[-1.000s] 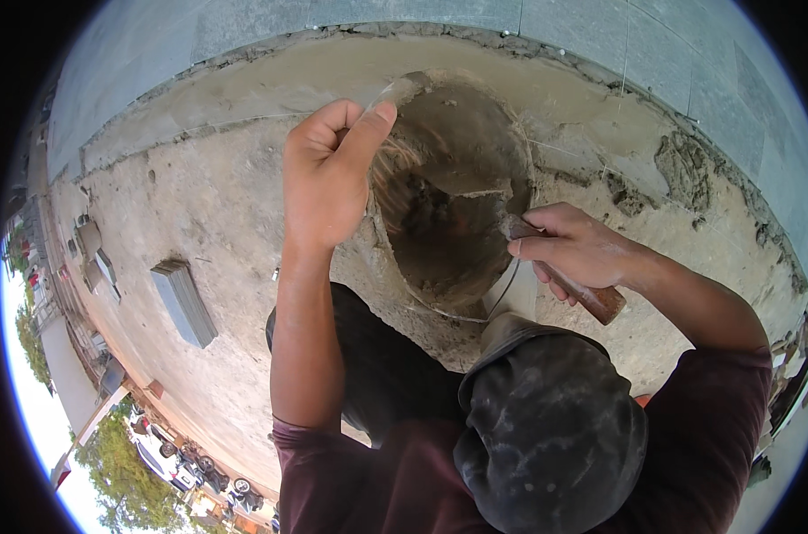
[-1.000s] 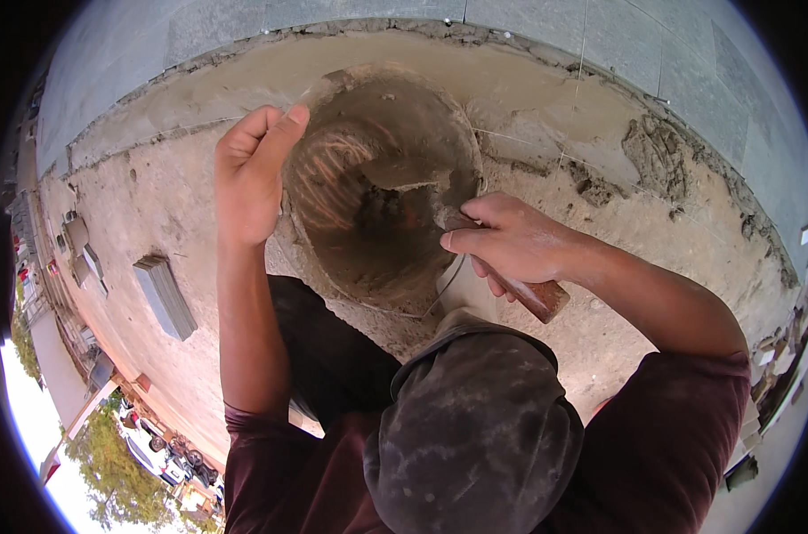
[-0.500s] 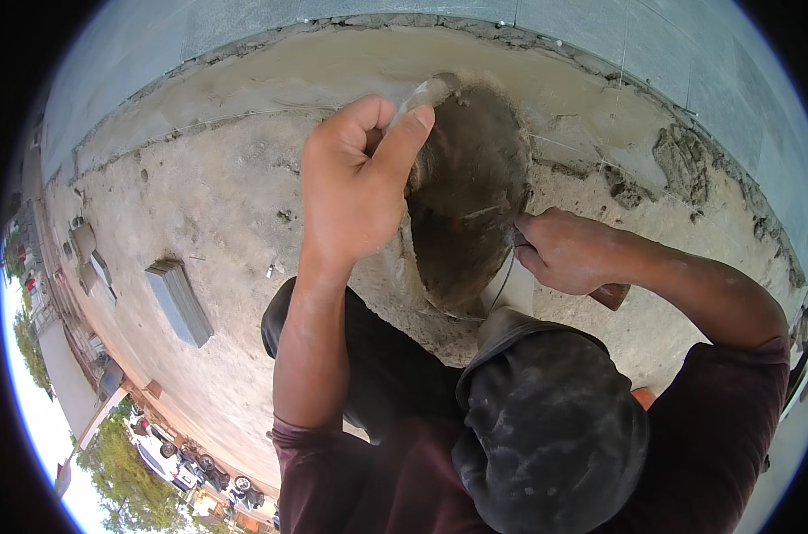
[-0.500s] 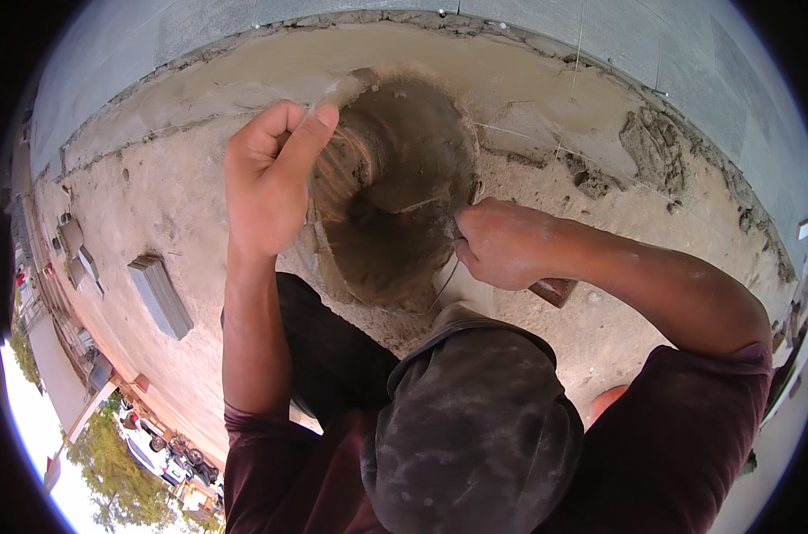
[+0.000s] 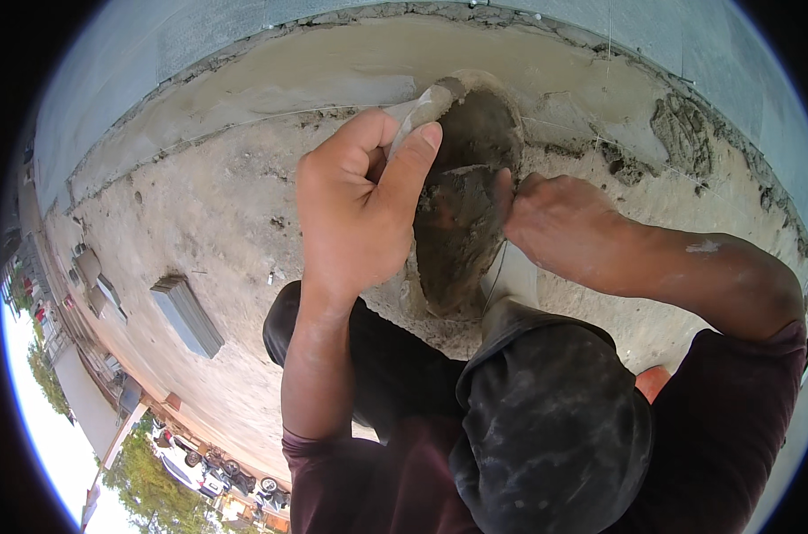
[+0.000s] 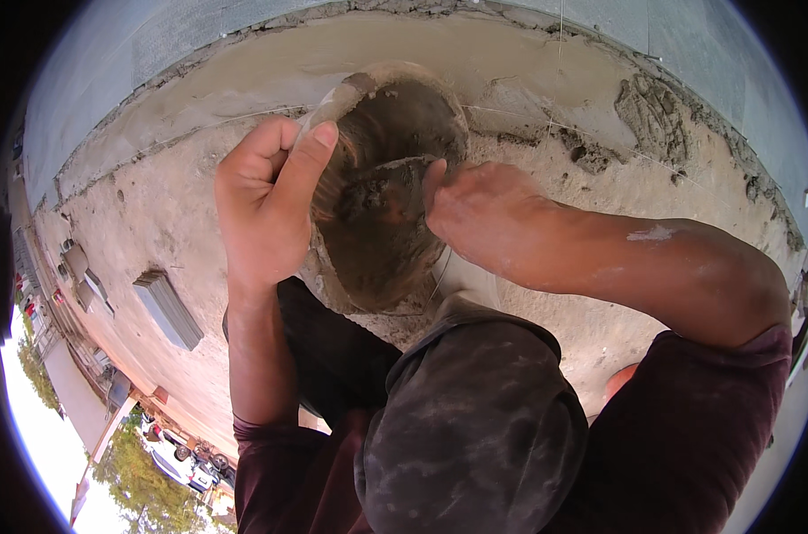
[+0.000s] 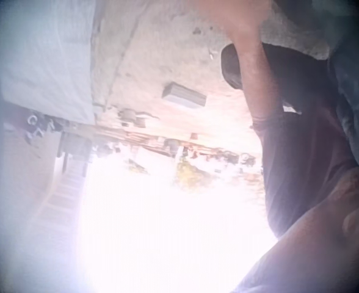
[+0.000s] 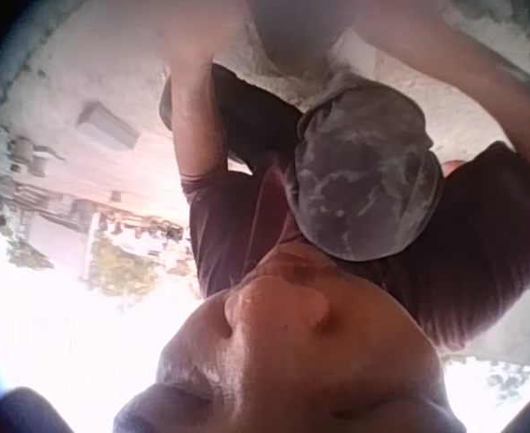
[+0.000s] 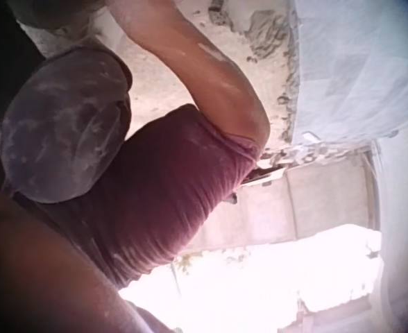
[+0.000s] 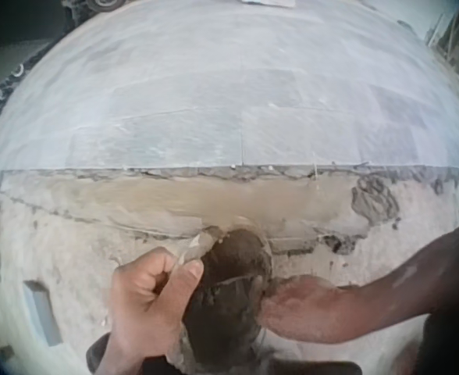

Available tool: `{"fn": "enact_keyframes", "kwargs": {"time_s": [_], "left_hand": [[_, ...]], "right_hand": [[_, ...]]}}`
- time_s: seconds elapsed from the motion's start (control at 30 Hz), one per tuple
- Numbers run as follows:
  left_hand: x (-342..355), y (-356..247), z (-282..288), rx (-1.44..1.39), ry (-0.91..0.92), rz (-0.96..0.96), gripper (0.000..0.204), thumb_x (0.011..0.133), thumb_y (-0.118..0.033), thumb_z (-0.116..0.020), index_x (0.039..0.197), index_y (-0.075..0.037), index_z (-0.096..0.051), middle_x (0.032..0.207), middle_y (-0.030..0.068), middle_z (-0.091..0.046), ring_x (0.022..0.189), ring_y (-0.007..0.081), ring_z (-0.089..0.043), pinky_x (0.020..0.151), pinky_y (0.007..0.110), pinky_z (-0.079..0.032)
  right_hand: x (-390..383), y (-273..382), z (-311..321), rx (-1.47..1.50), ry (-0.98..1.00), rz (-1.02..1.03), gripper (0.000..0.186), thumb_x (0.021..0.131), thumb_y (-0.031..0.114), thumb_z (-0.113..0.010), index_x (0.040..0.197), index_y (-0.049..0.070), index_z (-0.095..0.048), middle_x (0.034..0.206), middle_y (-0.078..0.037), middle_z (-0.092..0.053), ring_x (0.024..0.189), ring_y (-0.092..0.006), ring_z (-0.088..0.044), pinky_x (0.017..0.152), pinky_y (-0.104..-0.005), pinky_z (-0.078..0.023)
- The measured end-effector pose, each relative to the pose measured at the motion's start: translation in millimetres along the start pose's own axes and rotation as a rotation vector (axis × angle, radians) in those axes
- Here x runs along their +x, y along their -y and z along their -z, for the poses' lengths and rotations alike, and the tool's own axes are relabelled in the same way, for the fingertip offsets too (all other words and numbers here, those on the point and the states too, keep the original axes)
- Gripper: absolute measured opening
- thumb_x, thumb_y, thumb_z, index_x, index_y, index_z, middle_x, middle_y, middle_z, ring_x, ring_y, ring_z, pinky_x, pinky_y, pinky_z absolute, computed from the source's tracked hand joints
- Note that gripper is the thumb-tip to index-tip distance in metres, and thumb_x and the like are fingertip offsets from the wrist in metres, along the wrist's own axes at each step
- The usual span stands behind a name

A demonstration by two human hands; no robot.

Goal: The person applies mortar to a concrete edge using a trowel, taking mortar from a bucket and smoothing it along the side of a tiled surface.

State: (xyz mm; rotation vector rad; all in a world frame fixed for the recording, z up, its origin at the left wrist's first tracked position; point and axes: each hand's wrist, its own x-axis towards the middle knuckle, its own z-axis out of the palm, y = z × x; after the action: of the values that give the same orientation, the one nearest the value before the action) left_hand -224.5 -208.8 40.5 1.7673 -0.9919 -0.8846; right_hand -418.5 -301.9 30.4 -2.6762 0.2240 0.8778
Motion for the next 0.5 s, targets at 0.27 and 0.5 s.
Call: {"fn": "enact_keyframes", "kwargs": {"time_s": [0.27, 0.5], "left_hand": [[4.7, -1.5, -0.5, -0.092, 0.007, 0.007, 0.037, 0.101, -0.011, -0.068, 0.068, -0.006, -0.051, 0.057, -0.0113, -0.038, 0.056, -0.0012, -0.028, 0.048, 0.023, -0.019], [2.6, 2.1, 10.9, -0.047, 0.054, 0.030, 0.040, 0.104, -0.014, -0.065, 0.069, -0.011, -0.045, 0.068, -0.0113, -0.035, 0.067, 0.0012, -0.026, 0.059, 0.023, -0.019]], "right_hand": [[7.7, -14.2, 6.3, 0.481, 0.312, 0.102, 0.021, 0.089, 0.001, -0.056, 0.105, -0.011, -0.062, 0.094, -0.028, -0.070, 0.089, -0.0400, -0.072, 0.072, -0.0472, -0.058], [19.2, -19.6, -40.0, 1.127, 0.166, 0.181, 0.023, 0.095, 0.015, -0.061, 0.086, -0.006, -0.057, 0.073, -0.017, -0.064, 0.062, -0.0288, -0.066, 0.059, -0.0425, -0.052]]}}
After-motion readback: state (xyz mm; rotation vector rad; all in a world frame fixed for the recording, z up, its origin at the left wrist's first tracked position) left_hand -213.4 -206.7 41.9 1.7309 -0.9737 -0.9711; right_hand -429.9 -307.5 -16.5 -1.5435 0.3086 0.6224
